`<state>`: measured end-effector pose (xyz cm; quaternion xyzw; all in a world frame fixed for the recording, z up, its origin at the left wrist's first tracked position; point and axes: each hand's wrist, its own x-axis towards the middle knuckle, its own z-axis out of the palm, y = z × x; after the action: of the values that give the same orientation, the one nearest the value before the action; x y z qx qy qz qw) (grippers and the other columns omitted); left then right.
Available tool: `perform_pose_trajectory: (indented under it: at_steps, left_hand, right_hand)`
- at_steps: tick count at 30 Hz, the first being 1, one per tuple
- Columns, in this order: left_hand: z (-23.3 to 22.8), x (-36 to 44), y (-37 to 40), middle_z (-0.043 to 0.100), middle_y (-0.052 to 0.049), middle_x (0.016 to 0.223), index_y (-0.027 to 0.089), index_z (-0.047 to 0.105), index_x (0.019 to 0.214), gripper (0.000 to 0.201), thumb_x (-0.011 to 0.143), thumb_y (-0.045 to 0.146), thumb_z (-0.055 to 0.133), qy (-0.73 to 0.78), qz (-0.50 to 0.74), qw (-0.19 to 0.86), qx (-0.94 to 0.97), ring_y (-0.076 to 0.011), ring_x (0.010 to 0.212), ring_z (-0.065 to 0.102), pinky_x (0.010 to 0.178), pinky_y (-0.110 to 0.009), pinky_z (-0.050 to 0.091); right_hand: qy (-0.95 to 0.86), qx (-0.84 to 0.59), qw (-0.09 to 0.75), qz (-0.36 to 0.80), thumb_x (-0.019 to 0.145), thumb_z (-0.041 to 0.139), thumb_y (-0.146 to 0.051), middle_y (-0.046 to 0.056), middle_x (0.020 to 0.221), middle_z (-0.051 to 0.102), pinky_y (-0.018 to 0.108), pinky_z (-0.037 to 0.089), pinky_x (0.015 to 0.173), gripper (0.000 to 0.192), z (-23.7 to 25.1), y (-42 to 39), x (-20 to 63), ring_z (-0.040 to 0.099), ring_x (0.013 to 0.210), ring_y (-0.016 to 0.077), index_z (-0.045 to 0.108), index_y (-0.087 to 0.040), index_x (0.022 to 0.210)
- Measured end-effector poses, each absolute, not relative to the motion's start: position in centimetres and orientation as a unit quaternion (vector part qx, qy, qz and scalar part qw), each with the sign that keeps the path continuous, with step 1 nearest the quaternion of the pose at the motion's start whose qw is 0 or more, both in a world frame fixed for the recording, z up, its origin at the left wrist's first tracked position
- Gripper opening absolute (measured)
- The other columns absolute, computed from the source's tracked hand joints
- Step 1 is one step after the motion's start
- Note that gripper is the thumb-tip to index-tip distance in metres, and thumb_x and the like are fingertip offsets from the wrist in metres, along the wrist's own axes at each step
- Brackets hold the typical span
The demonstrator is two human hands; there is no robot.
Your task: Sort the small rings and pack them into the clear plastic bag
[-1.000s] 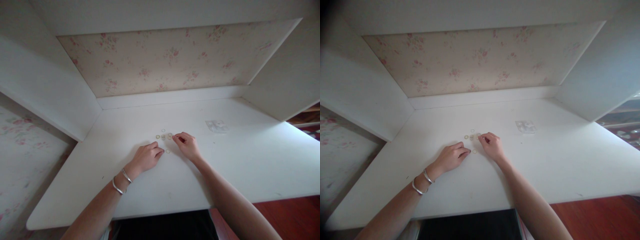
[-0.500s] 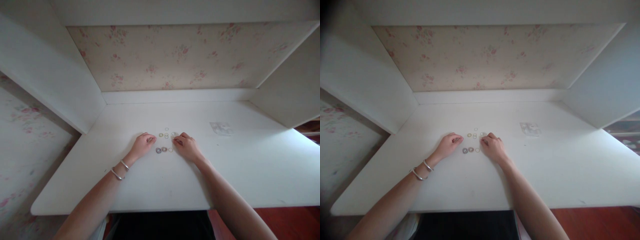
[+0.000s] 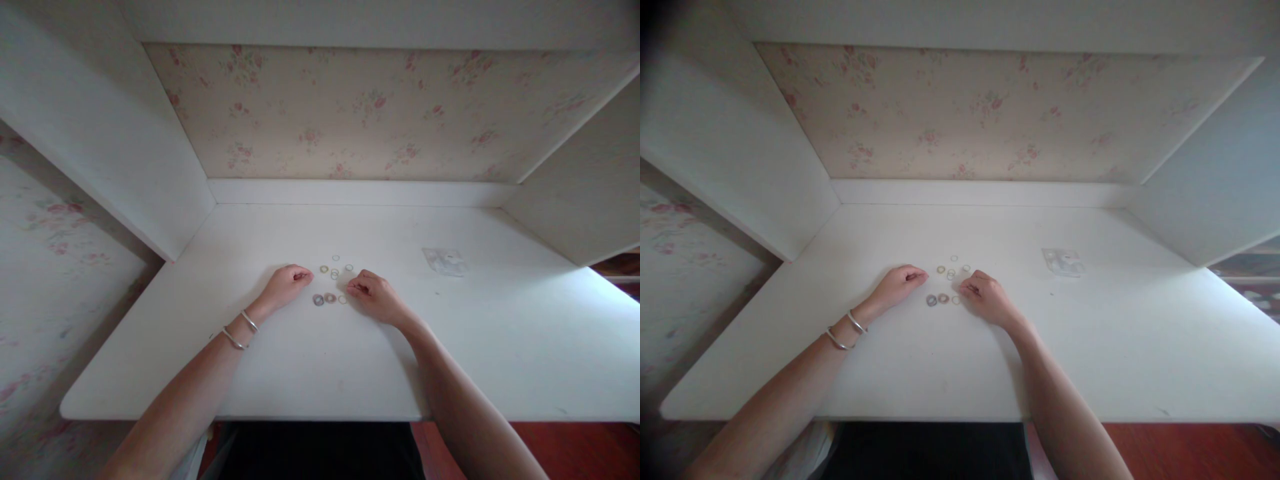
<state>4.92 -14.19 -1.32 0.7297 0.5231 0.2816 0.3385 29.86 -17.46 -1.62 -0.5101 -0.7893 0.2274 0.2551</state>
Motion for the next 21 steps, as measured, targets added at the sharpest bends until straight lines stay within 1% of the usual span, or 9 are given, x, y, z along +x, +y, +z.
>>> perform_pose_trajectory:
  at_steps: [4,8,11,21]
  left_hand:
    - [-1.1,4.9,-14.2,0.071,-0.002,0.091,0.018,0.071,0.089,0.028,0.083,0.037,0.051,0.518,0.279,0.345,0.731,-0.0166,0.084,0.064,0.074,-0.026,0.046]
    - [-0.8,4.9,-14.4,0.072,-0.002,0.091,0.018,0.07,0.09,0.028,0.082,0.037,0.051,0.523,0.279,0.35,0.725,-0.0169,0.084,0.064,0.074,-0.025,0.046]
    - [-0.7,4.9,-14.4,0.072,-0.002,0.091,0.018,0.071,0.089,0.027,0.082,0.036,0.052,0.528,0.279,0.352,0.721,-0.017,0.084,0.064,0.074,-0.026,0.046]
    - [-0.8,4.9,-14.4,0.072,-0.002,0.091,0.018,0.071,0.09,0.027,0.082,0.037,0.052,0.522,0.282,0.353,0.724,-0.0172,0.085,0.064,0.076,-0.027,0.046]
  right_hand:
    - [-0.808,-0.472,0.245,0.255,0.09,0.048,-0.029,0.0,0.077,0.055,0.021,0.035,0.062,0.022,-0.5,-18.1,29.6,0.05,0.066,0.0092,0.067,-0.019,0.082]
    - [-0.826,-0.448,0.216,0.266,0.09,0.049,-0.026,0.0,0.076,0.055,0.021,0.036,0.063,0.02,-0.2,-18.3,29.7,0.051,0.067,0.0093,0.066,-0.019,0.081]
    - [-0.84,-0.434,0.201,0.257,0.09,0.048,-0.024,0.001,0.078,0.057,0.021,0.037,0.066,0.02,-0.4,-18.3,29.7,0.053,0.071,0.0101,0.065,-0.019,0.079]
    - [-0.849,-0.44,0.18,0.23,0.091,0.046,-0.025,0.001,0.083,0.061,0.024,0.04,0.075,0.024,-0.4,-18.4,29.3,0.057,0.078,0.0117,0.07,-0.024,0.087]
